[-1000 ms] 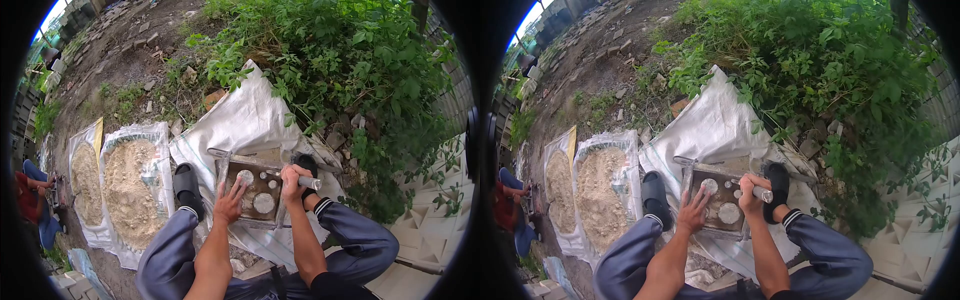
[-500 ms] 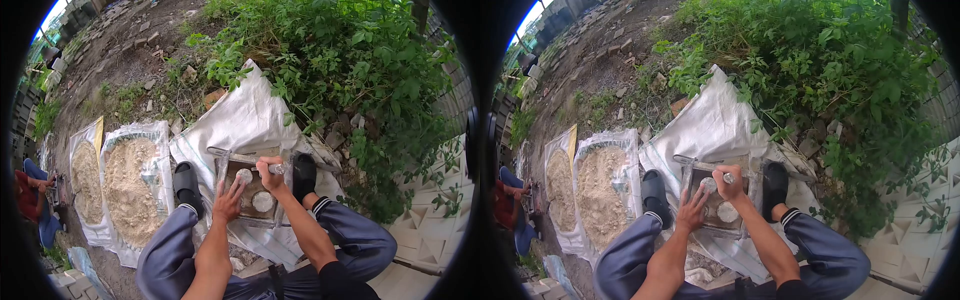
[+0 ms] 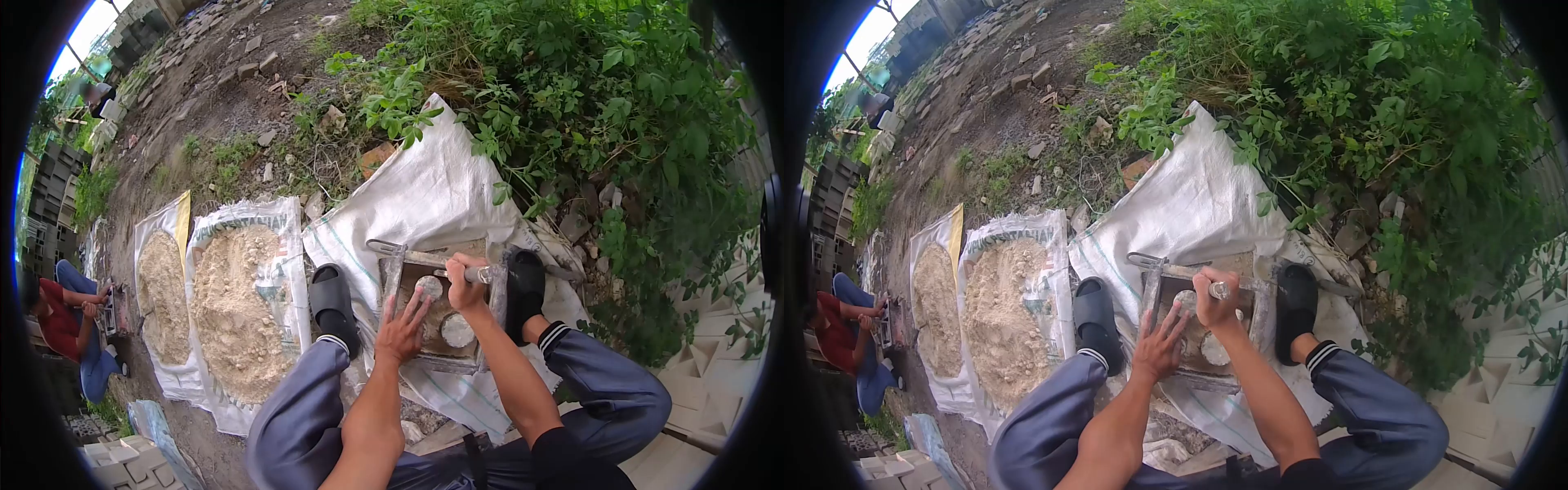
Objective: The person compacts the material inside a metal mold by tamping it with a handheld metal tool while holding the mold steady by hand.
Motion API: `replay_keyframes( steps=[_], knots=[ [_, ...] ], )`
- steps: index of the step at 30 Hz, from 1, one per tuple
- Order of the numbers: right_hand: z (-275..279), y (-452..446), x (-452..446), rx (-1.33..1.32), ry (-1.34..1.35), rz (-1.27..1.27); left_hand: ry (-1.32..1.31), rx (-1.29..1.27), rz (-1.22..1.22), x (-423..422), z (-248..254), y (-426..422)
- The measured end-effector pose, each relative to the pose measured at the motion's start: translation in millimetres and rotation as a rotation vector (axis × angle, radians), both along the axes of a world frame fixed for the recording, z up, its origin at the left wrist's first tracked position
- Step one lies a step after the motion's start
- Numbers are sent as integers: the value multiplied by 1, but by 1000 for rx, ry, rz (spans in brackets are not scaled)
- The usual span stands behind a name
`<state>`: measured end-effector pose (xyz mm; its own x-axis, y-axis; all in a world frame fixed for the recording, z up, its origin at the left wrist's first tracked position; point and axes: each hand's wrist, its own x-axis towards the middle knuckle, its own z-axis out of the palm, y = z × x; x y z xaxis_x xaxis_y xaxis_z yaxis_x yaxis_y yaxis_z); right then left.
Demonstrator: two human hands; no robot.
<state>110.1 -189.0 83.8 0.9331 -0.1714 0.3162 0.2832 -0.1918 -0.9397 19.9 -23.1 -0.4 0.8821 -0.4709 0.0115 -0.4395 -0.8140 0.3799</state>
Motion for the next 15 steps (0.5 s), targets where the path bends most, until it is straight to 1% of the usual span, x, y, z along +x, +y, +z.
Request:
replay_keyframes(
  steps=[1, 3, 4, 5, 7, 8, 9, 11, 12, 13, 15],
  knots=[
    [-2, -3, 5, -10, -6, 7, -36, 1, 0, 1, -2, 0],
    [-4, -4, 13, -17, 71, 61, -59, -3, 4, -3, -4, -4],
    [0, -3, 6, 11, 112, -15, -49, 19, -7, -1, -3, -4],
    [5, -2, 2, 13, 112, -1, -37, 44, -12, 1, -3, -2],
    [9, -1, -10, 62, -167, -99, -12, 35, 0, 1, 2, 2],
    [-6, -1, -13, -56, -230, -65, -20, 37, -2, 2, 3, 1],
    [-8, 3, -11, -59, -231, -64, -27, 37, -9, 2, 5, -1],
    [-7, 13, 0, -98, -434, 45, -43, 18, -3, 5, 2, -4],
    [7, 13, -3, -123, -310, 51, -43, 15, -9, 1, 1, -3],
    [15, 11, -3, -120, -319, 50, -52, 19, -8, 5, 0, -2],
    [18, 12, -11, -24, -357, 5, -11, 29, -5, 3, 4, -2]
  ],
)
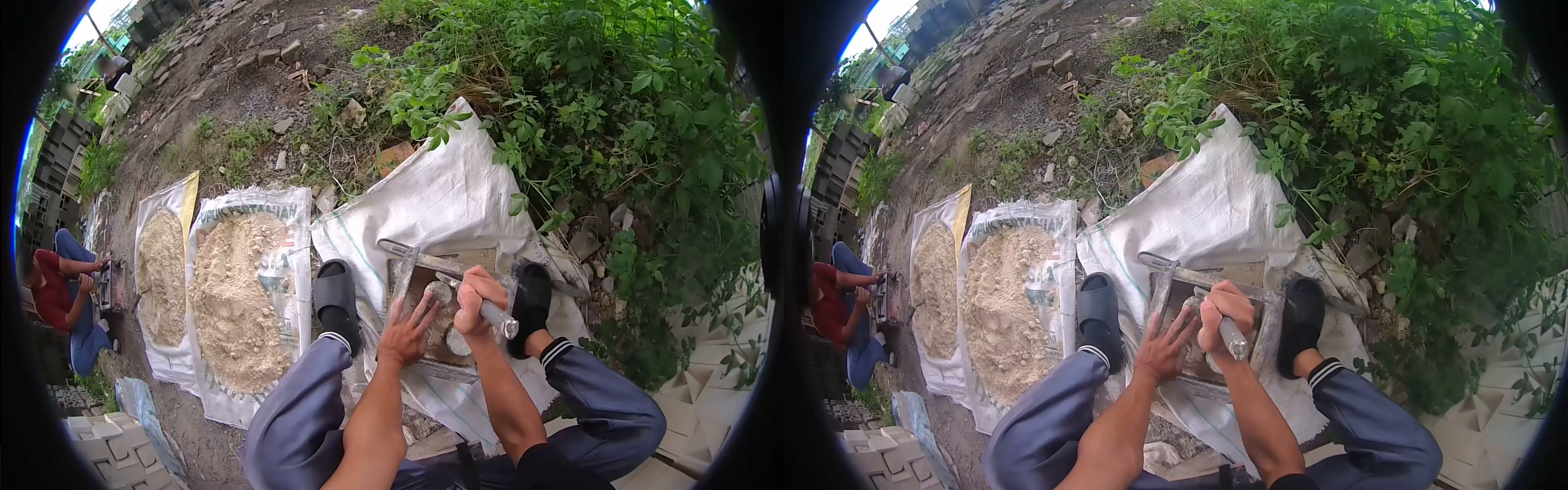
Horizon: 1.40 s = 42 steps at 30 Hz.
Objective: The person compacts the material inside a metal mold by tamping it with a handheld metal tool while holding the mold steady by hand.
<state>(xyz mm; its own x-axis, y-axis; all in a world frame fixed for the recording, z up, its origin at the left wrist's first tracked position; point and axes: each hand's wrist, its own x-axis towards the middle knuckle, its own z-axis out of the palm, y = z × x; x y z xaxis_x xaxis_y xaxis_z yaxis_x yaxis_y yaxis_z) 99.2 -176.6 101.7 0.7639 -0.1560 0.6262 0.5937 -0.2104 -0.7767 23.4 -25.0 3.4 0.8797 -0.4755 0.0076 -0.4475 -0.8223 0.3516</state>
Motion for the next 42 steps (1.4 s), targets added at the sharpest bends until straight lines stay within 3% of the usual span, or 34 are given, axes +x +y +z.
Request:
replay_keyframes(
  steps=[2, 5, 8, 10, 11, 14, 17, 23, 26, 28, 30, 33, 36, 39, 42],
  knots=[
    [-20, 7, 6, 45, 6, 3, 111, -54, 7, -5, 6, 1],
    [-13, 14, 29, -59, 291, 97, -20, -25, -13, -4, -7, 1],
    [2, 19, 26, -57, 67, 64, -19, -43, 8, -3, -8, 0],
    [-8, 21, 18, 5, 127, 58, 12, -31, 2, -5, -11, 2],
    [-31, 19, 19, -103, 93, 127, 30, -16, -8, -5, -12, 2],
    [-21, 16, 20, -327, 88, 257, 14, 3, -12, -6, -15, 4],
    [5, 10, 14, -217, 11, 46, 14, 4, -3, -1, -3, 3],
    [-19, -35, 2, -202, 67, -76, -7, -61, 6, 1, 0, -3],
    [15, -41, -10, -90, 16, -164, -91, -65, 15, 2, -5, -2],
    [13, -53, -21, -88, -51, -162, 31, -34, 1, -2, 4, 1],
    [-15, -64, -23, -181, 110, -147, 30, -58, -9, -3, 0, -1],
    [-14, -78, -32, -203, 96, -60, 30, -50, 6, -3, 0, -1],
    [-8, -71, -34, -82, 30, -134, 50, -30, 0, -2, 3, 0],
    [-30, -74, -28, -138, 151, -128, -6, -38, 4, -3, 0, -2],
    [-21, -74, -12, -1, 322, -146, -42, -66, 3, -3, -2, -2]
  ],
)
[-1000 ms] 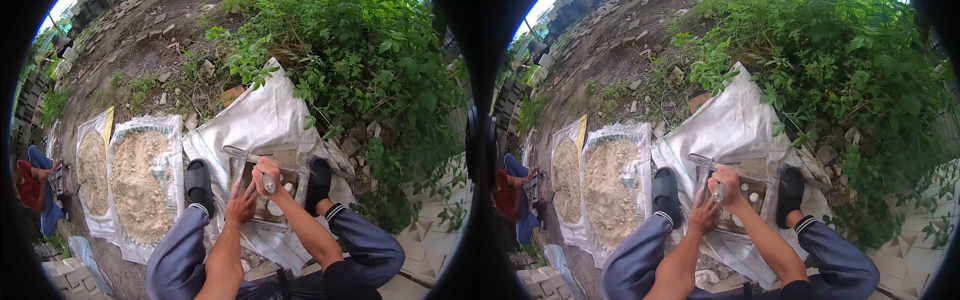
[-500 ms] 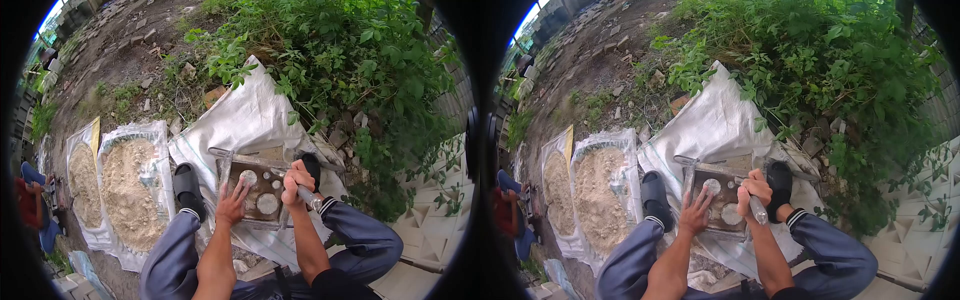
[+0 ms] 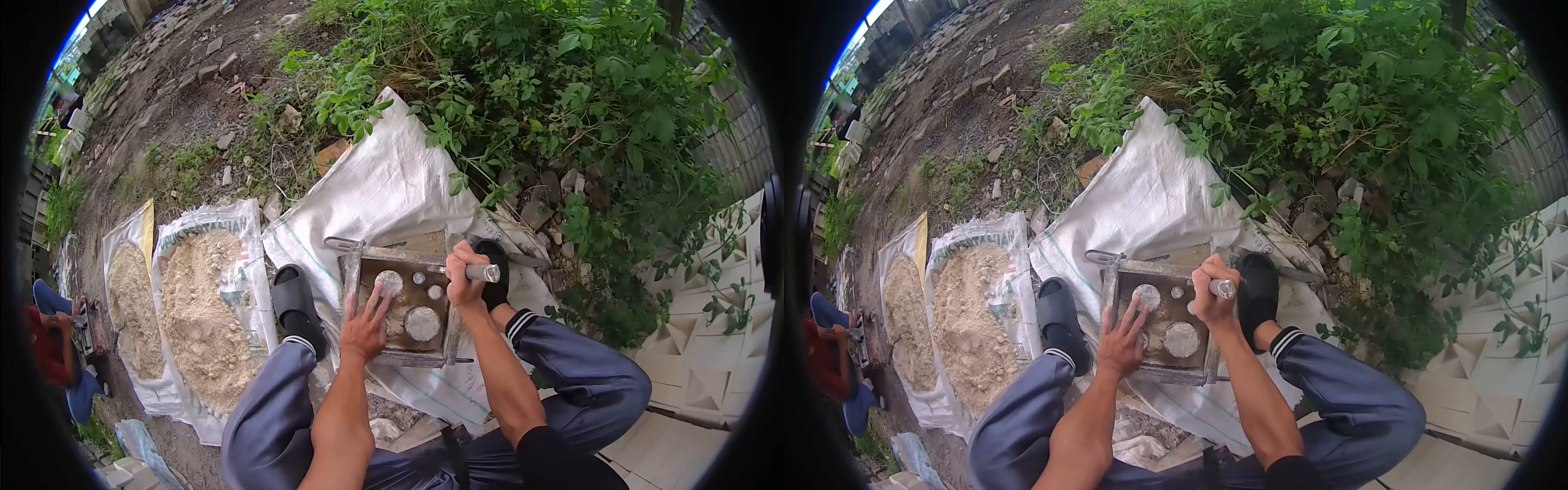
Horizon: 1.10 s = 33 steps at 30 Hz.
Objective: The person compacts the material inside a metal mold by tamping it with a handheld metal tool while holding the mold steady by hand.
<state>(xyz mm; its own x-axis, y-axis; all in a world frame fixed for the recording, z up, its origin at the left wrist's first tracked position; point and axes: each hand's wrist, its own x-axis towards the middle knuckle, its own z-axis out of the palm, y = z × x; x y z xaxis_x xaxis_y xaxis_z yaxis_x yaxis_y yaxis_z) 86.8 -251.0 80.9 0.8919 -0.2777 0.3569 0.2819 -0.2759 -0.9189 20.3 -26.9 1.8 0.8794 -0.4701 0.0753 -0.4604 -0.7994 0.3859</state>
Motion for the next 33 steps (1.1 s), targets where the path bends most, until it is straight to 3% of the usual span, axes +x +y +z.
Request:
replay_keyframes(
  steps=[2, 4, 5, 8, 10, 12, 14, 18, 21, 23, 26, 29, 33],
  knots=[
    [25, -2, -2, 3, -177, -2, 20, 30, 0, 3, 0, 0],
    [9, -5, -4, -6, -283, 51, 66, 60, 1, -2, 1, 3],
    [-16, -7, -3, -39, -225, 81, 58, 51, 0, -2, 1, 2],
    [-15, -3, 4, -68, -34, 92, 23, 19, 3, 5, 3, 0],
    [1, -1, 5, 67, 22, 24, 12, 2, 3, 2, 2, -2],
    [16, -1, -2, 83, -205, 12, 47, 49, -1, 0, 2, 2],
    [-11, 2, -12, 168, -41, -14, 44, 19, -3, -1, 5, 2],
    [-4, -8, -3, 178, 170, 99, 49, 43, 8, -2, 5, -1],
    [21, -9, -15, 115, 31, 47, 46, 49, 4, 1, 3, 1],
    [-7, -8, -19, 29, -13, 99, 53, 46, -7, -2, 3, 2],
    [-5, -2, -9, -154, -40, 188, 25, 48, 10, 0, 1, -2],
    [5, 0, -9, 60, 103, -7, 24, 9, 11, 3, 3, 0],
    [-22, -8, -14, 234, 88, 38, 40, 27, -6, -1, 3, 2]
  ],
)
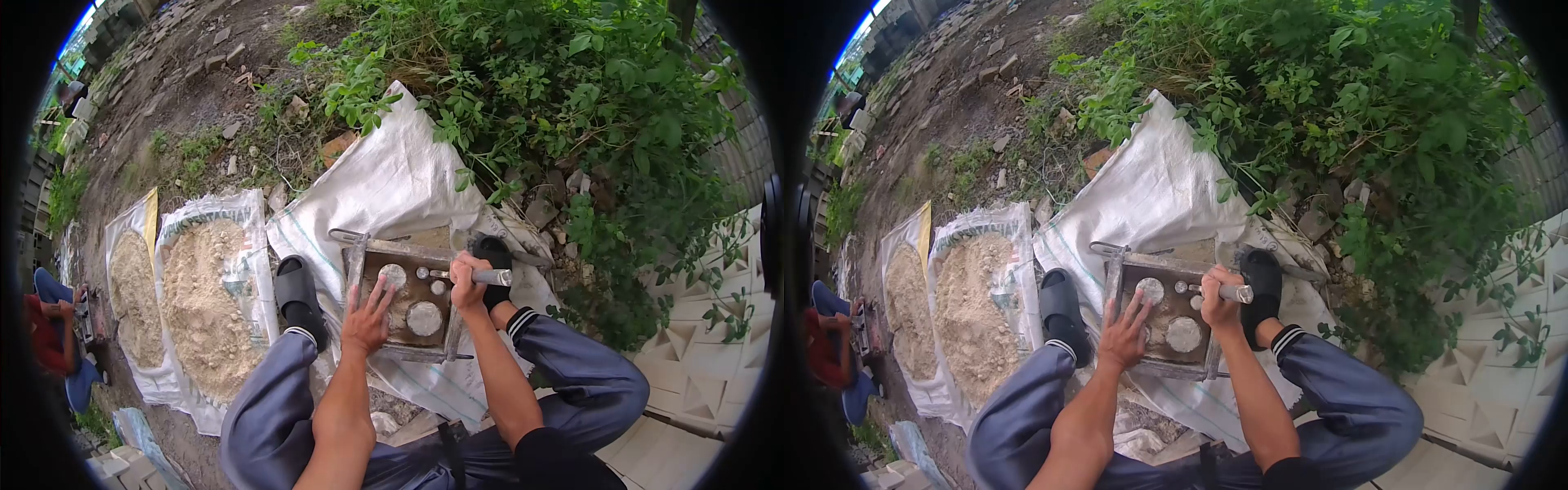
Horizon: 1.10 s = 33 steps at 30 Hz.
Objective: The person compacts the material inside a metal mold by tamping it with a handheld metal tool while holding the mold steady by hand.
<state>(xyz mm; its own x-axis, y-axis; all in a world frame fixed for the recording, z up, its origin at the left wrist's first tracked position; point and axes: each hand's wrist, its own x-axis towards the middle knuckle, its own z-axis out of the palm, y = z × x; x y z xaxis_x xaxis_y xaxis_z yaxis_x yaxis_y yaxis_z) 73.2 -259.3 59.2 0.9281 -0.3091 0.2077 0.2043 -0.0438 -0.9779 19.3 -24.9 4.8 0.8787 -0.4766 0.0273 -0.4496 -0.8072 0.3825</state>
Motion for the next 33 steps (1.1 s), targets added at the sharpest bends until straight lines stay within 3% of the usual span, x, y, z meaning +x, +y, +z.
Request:
replay_keyframes(
  steps=[3, 7, 9, 11, 13, 15, 17, 19, 23, 25, 27, 28, 33],
  knots=[
    [30, 3, 14, -100, 117, 75, 15, 13, 1, -1, -1, -2],
    [33, 11, 3, 22, 84, 3, -60, -22, -3, 2, -2, -1],
    [15, 18, 7, -369, -204, 92, -24, 0, -1, 0, 1, -1],
    [13, 11, 11, -473, -168, 127, 14, 23, -1, 0, -1, -3],
    [31, 8, 16, -130, 164, 93, -46, 21, 3, 2, -3, -2],
    [37, 11, 9, 127, 175, -50, 3, 9, 0, 1, -1, -1],
    [2, 8, 0, -14, 31, -8, 36, -10, -4, 3, 5, 0],
    [8, 7, 12, -25, 202, 28, 114, 28, -2, 3, 6, -2],
    [37, 0, 18, 57, 143, -9, 92, 42, 10, 1, 4, -2],
    [17, 6, 5, 210, 147, -64, 149, 9, 1, 3, 8, -2],
    [5, 3, 10, -257, -148, 109, 52, 24, 0, 6, 8, -2],
    [7, 6, 11, -70, -62, 82, -28, 37, 4, 3, 6, -4],
    [16, -4, 11, 206, 13, -43, 31, 6, 2, 0, 2, -2]
  ],
)
